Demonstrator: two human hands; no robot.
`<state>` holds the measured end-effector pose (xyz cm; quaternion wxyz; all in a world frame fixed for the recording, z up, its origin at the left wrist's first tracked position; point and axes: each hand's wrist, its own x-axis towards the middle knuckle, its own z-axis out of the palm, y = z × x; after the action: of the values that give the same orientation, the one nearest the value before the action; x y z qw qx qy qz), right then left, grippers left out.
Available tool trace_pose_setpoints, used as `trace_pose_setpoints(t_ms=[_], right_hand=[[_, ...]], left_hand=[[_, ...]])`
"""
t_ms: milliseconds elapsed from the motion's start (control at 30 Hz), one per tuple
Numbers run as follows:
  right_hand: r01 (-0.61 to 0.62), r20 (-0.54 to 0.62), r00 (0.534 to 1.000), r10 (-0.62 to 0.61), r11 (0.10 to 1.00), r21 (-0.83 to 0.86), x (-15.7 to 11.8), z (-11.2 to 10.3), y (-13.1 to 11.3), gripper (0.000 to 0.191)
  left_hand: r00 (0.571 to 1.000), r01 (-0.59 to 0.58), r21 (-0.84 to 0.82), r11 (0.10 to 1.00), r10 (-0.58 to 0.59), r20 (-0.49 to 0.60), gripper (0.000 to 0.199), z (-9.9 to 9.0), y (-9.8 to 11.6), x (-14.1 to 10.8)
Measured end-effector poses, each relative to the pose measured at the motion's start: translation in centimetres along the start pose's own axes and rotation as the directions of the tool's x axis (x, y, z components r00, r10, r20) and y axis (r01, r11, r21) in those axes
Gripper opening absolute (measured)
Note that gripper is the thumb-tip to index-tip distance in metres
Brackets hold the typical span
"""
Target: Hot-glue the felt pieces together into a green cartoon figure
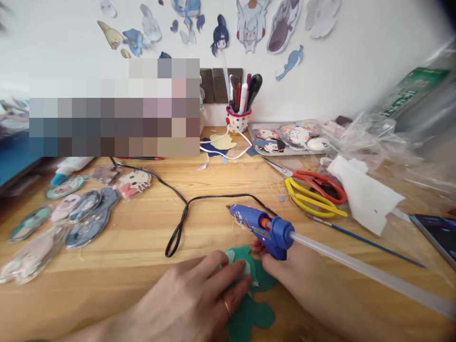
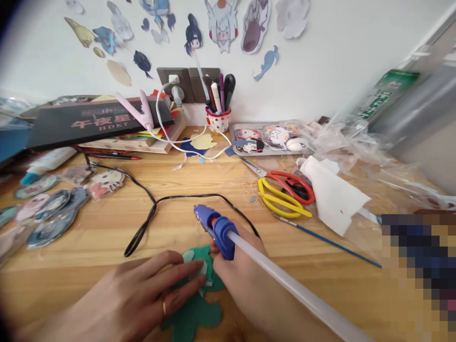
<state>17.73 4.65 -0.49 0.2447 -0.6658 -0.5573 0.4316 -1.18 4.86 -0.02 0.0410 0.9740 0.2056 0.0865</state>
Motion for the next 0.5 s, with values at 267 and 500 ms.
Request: trace_pose_setpoints(t_ms=[267,500], right_hand=[[0.063,0.023,0.998,-0.062,0.996,-0.067,0.1,0.0,0.2,0.019],[0.093,0.083,0.992,-0.09,0.995,-0.03,0.3,-0.2,0.3,0.025]], left_hand=[[0.998,-0.041,0.101,0.994,0.036,0.05,0.034,0.2,1.1,-0.3],[0.998,-0.012,0.069,0.998,0.009,0.055,0.037,-0.4,1.1,-0.2]])
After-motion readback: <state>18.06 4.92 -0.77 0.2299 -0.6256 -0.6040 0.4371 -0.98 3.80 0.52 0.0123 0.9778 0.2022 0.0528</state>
